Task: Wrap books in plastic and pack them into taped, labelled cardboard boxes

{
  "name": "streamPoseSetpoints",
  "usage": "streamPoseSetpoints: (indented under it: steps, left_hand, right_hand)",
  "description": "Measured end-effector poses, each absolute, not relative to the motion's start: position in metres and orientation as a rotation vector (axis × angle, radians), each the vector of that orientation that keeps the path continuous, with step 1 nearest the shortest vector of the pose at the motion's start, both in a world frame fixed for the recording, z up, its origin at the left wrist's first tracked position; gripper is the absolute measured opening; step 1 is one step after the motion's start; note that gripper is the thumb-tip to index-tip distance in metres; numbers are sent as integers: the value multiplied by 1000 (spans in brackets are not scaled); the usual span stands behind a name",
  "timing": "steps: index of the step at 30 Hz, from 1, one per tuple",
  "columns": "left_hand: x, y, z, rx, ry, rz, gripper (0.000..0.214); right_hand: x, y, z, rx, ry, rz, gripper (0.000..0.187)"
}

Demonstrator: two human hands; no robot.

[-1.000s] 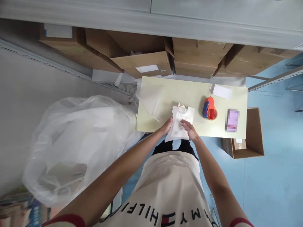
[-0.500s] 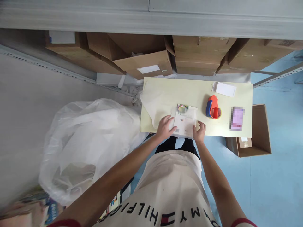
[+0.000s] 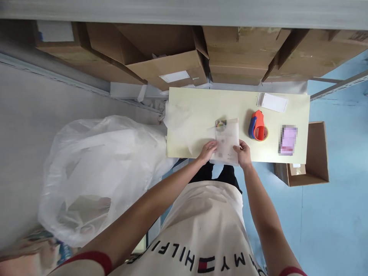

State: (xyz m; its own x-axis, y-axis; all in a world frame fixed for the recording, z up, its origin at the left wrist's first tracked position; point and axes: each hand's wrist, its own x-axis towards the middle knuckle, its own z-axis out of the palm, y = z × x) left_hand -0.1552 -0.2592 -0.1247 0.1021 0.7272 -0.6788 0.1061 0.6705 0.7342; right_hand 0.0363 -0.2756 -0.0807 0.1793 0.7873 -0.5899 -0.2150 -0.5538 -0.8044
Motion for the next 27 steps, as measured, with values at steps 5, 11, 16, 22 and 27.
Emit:
streamPoseSetpoints:
  steps: [5,11,16,22,27]
  left_hand:
    - [-111,-253,-127,690,1242,527,28]
    - [-151,-248,-119,664,1358,610,38]
    - [-216,-258,-107,605,1404,614,57]
    - [-220,-263,-104,486,1231,633,71]
    - [-221,-262,-109,652,1317,604,70]
  right_hand:
    - [57,-274,-38,-1797,-799,1382,40]
    - [13,-271,-42,-1790,-982,1444,39]
    - [-52,-263,-75,-1858,-1118,1477,44]
    - [-98,-258,-103,-1941,-1321,1264,44]
    - [-58,-272,-104,-1866,-1374,1129,34]
